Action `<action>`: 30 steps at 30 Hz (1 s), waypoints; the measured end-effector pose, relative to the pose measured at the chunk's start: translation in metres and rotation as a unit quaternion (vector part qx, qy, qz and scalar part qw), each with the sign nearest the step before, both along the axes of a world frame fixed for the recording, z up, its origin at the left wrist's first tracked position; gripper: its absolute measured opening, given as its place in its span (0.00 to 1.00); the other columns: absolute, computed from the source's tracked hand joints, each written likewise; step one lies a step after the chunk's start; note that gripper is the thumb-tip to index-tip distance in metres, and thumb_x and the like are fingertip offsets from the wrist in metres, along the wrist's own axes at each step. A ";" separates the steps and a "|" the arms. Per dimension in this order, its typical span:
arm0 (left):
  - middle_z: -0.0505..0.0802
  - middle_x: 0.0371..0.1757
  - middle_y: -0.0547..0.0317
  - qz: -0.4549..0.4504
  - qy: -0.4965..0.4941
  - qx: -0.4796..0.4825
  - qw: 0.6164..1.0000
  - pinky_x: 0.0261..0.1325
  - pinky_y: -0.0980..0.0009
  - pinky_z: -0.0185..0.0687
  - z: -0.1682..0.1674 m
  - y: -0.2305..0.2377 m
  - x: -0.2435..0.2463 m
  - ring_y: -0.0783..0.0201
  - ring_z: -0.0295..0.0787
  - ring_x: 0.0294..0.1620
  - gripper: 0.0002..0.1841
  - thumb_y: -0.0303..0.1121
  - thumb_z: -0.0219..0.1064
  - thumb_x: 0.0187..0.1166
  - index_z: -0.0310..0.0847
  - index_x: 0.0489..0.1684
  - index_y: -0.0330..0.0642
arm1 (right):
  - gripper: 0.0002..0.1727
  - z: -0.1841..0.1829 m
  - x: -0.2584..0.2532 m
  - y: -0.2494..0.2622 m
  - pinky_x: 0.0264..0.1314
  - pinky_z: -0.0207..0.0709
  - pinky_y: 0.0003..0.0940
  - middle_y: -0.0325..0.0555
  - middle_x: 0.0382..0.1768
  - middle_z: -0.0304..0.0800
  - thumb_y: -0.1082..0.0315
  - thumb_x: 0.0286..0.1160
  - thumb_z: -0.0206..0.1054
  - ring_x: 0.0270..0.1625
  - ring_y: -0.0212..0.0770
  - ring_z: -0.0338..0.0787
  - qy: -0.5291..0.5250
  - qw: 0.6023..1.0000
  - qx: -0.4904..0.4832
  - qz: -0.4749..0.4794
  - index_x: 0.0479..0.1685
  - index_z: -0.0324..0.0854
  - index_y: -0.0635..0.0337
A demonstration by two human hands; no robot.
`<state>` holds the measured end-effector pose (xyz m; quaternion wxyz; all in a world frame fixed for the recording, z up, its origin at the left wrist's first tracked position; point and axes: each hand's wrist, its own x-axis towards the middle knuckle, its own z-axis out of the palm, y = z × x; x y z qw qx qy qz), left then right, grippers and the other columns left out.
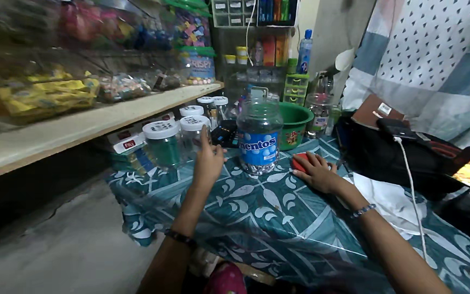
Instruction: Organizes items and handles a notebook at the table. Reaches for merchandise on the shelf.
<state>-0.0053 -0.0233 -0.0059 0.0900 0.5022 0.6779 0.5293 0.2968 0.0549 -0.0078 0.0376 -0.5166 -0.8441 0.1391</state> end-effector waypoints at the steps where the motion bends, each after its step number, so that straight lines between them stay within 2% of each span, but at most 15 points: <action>1: 0.91 0.55 0.36 -0.004 0.003 -0.002 1.000 0.44 0.51 0.90 0.000 -0.001 0.001 0.48 0.95 0.38 0.37 0.30 0.51 0.93 0.30 0.97 0.50 | 0.39 0.000 0.000 0.000 0.84 0.28 0.82 0.55 0.97 0.32 0.32 0.87 0.43 0.96 0.69 0.32 -0.002 1.000 0.001 0.001 0.97 0.43 0.29; 3: 0.91 0.54 0.34 -0.008 0.010 -0.006 1.000 0.44 0.50 0.90 0.001 -0.001 0.002 0.47 0.95 0.37 0.38 0.30 0.51 0.93 0.28 0.97 0.50 | 0.39 -0.001 -0.001 0.000 0.85 0.25 0.82 0.60 0.96 0.35 0.32 0.88 0.43 0.95 0.70 0.33 0.011 1.000 0.012 0.005 0.97 0.45 0.29; 5: 0.91 0.52 0.35 -0.009 0.013 -0.003 1.000 0.43 0.52 0.90 0.002 0.000 0.001 0.49 0.94 0.36 0.38 0.30 0.51 0.93 0.27 0.97 0.52 | 0.38 0.001 -0.001 0.000 0.86 0.25 0.81 0.61 0.95 0.42 0.34 0.89 0.43 0.96 0.68 0.36 0.032 0.999 0.027 0.007 0.97 0.48 0.32; 7: 0.91 0.51 0.35 -0.013 0.010 -0.004 1.000 0.43 0.53 0.90 0.003 0.000 0.001 0.49 0.94 0.36 0.39 0.30 0.52 0.92 0.26 0.97 0.53 | 0.37 0.001 -0.001 0.001 0.86 0.26 0.79 0.57 0.94 0.51 0.36 0.90 0.44 0.96 0.66 0.41 0.056 0.998 0.041 0.006 0.96 0.52 0.36; 9: 0.92 0.51 0.37 -0.016 0.009 -0.003 1.000 0.42 0.54 0.90 0.003 0.000 0.001 0.51 0.93 0.34 0.39 0.29 0.51 0.92 0.26 0.97 0.52 | 0.36 0.000 -0.001 0.003 0.87 0.26 0.78 0.54 0.93 0.54 0.37 0.90 0.45 0.96 0.64 0.42 0.061 0.997 0.044 0.004 0.95 0.54 0.36; 17: 0.91 0.52 0.37 -0.019 0.010 -0.004 1.000 0.44 0.56 0.90 0.002 0.000 0.001 0.52 0.94 0.37 0.41 0.29 0.55 0.91 0.25 0.97 0.51 | 0.35 -0.002 0.000 0.004 0.86 0.27 0.79 0.52 0.92 0.57 0.39 0.91 0.46 0.95 0.64 0.46 0.077 0.996 0.054 0.006 0.94 0.57 0.40; 20: 0.91 0.51 0.36 -0.015 0.023 0.032 0.999 0.42 0.59 0.89 -0.009 0.003 -0.003 0.54 0.93 0.36 0.41 0.30 0.56 0.90 0.28 0.96 0.43 | 0.35 -0.003 0.000 0.003 0.85 0.28 0.81 0.52 0.93 0.56 0.38 0.91 0.45 0.95 0.64 0.45 0.081 0.995 0.051 0.001 0.94 0.57 0.40; 23: 0.92 0.52 0.38 -0.022 0.013 0.005 1.000 0.44 0.55 0.90 0.001 0.000 0.001 0.51 0.95 0.37 0.39 0.30 0.53 0.92 0.27 0.97 0.51 | 0.35 -0.003 -0.001 0.002 0.85 0.28 0.80 0.53 0.93 0.54 0.38 0.91 0.46 0.95 0.63 0.45 0.075 0.996 0.046 -0.002 0.94 0.57 0.39; 30: 0.92 0.51 0.36 -0.028 0.014 0.007 0.999 0.44 0.51 0.90 0.002 0.000 0.001 0.48 0.95 0.37 0.38 0.29 0.52 0.92 0.28 0.97 0.51 | 0.35 -0.003 -0.003 0.005 0.85 0.29 0.80 0.56 0.93 0.52 0.39 0.91 0.48 0.95 0.64 0.45 0.050 0.998 0.045 0.003 0.94 0.56 0.39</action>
